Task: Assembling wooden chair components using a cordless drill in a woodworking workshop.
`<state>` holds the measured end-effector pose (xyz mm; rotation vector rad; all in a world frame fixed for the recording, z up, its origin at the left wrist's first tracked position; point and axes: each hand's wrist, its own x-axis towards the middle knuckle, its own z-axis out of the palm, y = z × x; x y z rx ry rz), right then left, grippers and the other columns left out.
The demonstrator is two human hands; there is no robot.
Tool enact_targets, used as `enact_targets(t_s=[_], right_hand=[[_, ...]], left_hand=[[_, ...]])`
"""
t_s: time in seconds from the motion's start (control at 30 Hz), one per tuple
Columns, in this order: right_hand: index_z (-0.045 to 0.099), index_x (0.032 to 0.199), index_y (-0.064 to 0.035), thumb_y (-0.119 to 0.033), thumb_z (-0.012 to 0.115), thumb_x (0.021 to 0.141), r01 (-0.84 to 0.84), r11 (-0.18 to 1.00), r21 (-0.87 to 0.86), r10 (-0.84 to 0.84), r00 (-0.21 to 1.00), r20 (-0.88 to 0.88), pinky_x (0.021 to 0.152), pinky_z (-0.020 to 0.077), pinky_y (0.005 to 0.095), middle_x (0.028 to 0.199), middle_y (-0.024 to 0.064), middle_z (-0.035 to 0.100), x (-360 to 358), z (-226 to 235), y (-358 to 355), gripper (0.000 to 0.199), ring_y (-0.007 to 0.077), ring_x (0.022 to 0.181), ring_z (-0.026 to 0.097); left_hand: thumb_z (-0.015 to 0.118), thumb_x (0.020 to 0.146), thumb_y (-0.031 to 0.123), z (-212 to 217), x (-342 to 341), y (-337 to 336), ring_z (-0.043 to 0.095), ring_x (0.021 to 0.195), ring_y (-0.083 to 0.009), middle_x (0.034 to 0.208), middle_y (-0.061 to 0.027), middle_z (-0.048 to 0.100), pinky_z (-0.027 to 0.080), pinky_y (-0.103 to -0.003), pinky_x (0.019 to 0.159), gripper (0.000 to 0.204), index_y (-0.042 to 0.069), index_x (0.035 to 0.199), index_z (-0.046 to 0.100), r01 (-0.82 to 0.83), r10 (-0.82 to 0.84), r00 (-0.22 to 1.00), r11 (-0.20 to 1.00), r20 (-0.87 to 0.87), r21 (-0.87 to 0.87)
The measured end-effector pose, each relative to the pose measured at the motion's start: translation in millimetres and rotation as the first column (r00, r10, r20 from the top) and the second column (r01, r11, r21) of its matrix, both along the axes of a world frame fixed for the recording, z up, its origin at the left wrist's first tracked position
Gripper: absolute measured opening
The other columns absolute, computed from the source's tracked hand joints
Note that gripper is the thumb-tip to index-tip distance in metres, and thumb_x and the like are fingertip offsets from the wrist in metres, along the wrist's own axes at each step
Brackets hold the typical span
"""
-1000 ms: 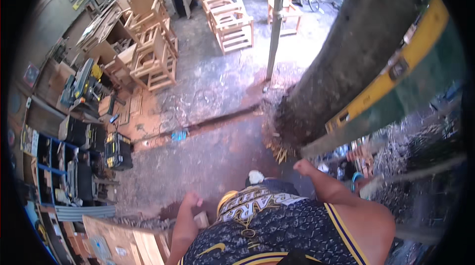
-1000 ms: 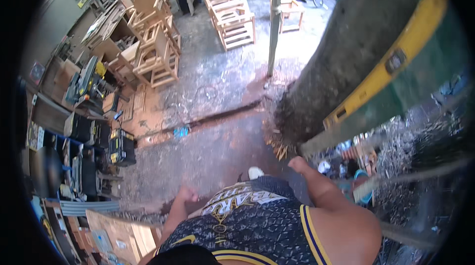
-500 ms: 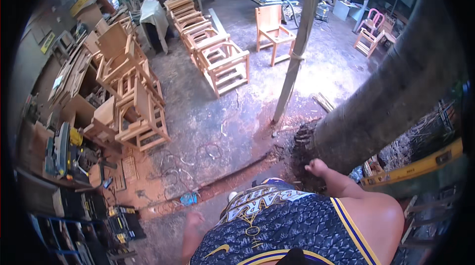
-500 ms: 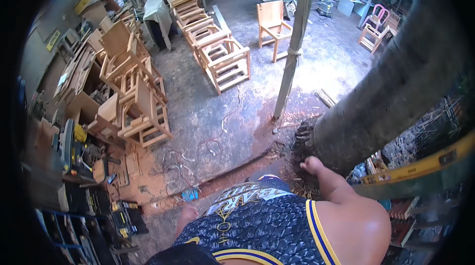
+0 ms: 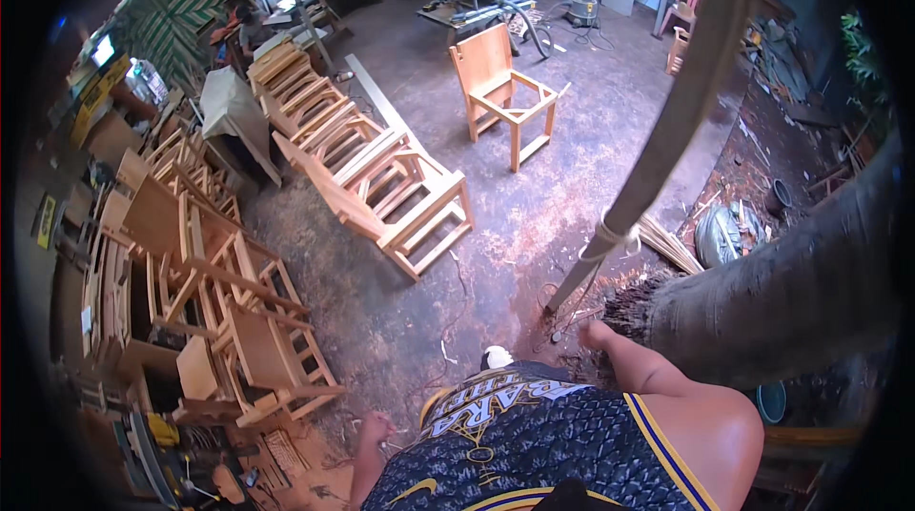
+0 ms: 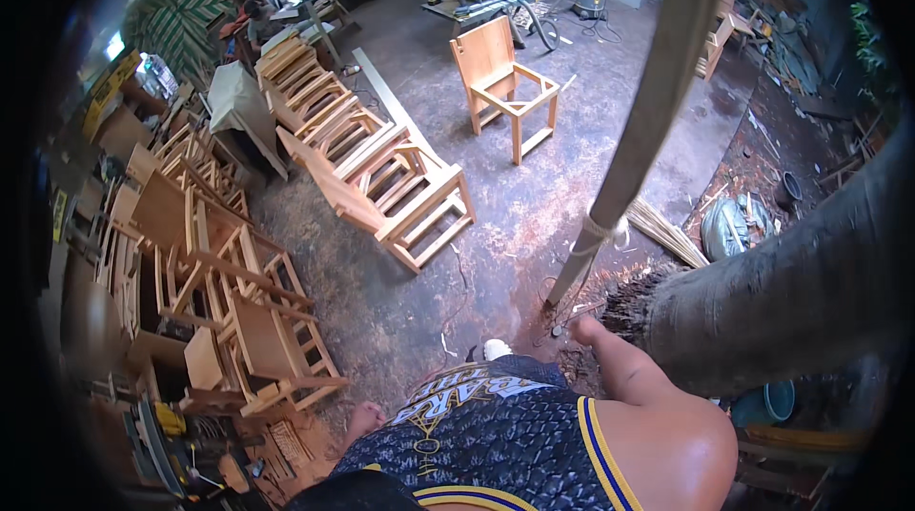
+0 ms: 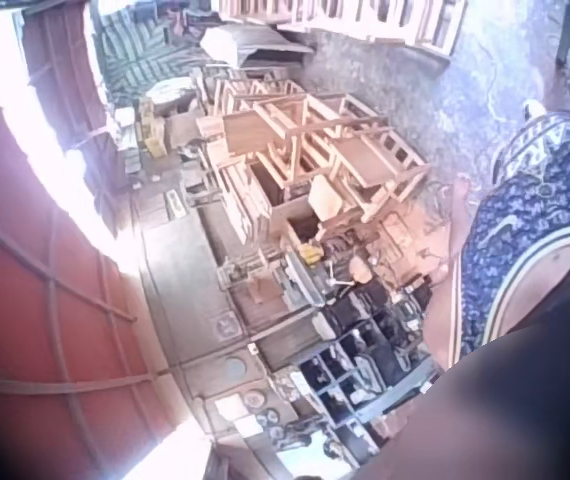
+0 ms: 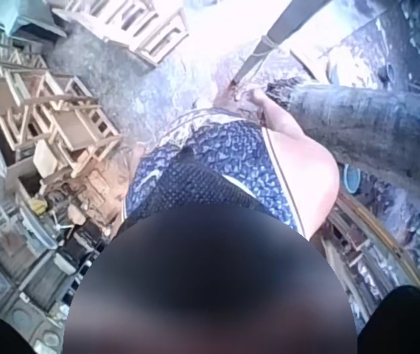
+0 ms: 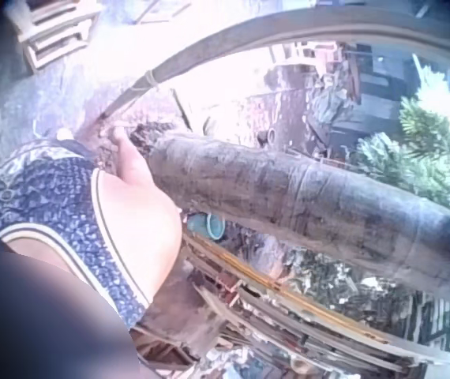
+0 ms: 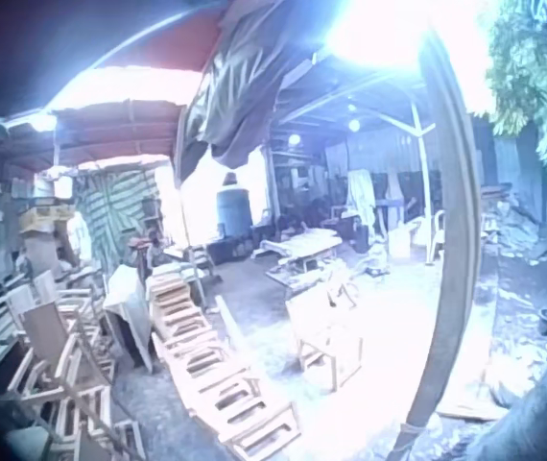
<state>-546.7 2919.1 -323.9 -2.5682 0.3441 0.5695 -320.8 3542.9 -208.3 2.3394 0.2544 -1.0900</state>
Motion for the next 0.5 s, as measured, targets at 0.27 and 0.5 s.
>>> enact_targets(t_s=[0.27, 0.5], right_hand=[[0.021, 0.152, -0.01, -0.013, 0.054, 0.095, 0.261, 0.662, 0.703, -0.545, 0.811, 0.212, 0.066, 0.0502, 0.028, 0.091, 0.0083, 0.068, 404.9, 316.8, -80.3, 0.066, 0.0127, 0.073, 0.059], [0.025, 0.15, -0.0059, -0.022, 0.056, 0.095, 0.117, 0.842, 0.527, -0.423, 0.748, 0.511, 0.069, 0.0505, 0.0279, 0.08, 0.0064, 0.068, 653.8, 478.0, -244.3, 0.065, 0.0114, 0.072, 0.063]], left_hand=[[0.049, 0.086, 0.004, -43.1, 206.8, -154.3, 0.062, 0.053, -0.0186, 0.066, -0.0098, 0.067, 0.049, -0.035, 0.05, 0.016, 0.004, 0.085, 0.065, 0.292, -0.307, 0.943, 0.949, -0.129, -0.12], [0.047, 0.086, 0.012, -63.4, 495.4, -397.0, 0.053, 0.042, -0.0182, 0.05, -0.0084, 0.057, 0.042, -0.033, 0.042, 0.032, 0.003, 0.057, 0.059, 0.39, -0.4, 0.916, 0.889, 0.007, -0.24]])
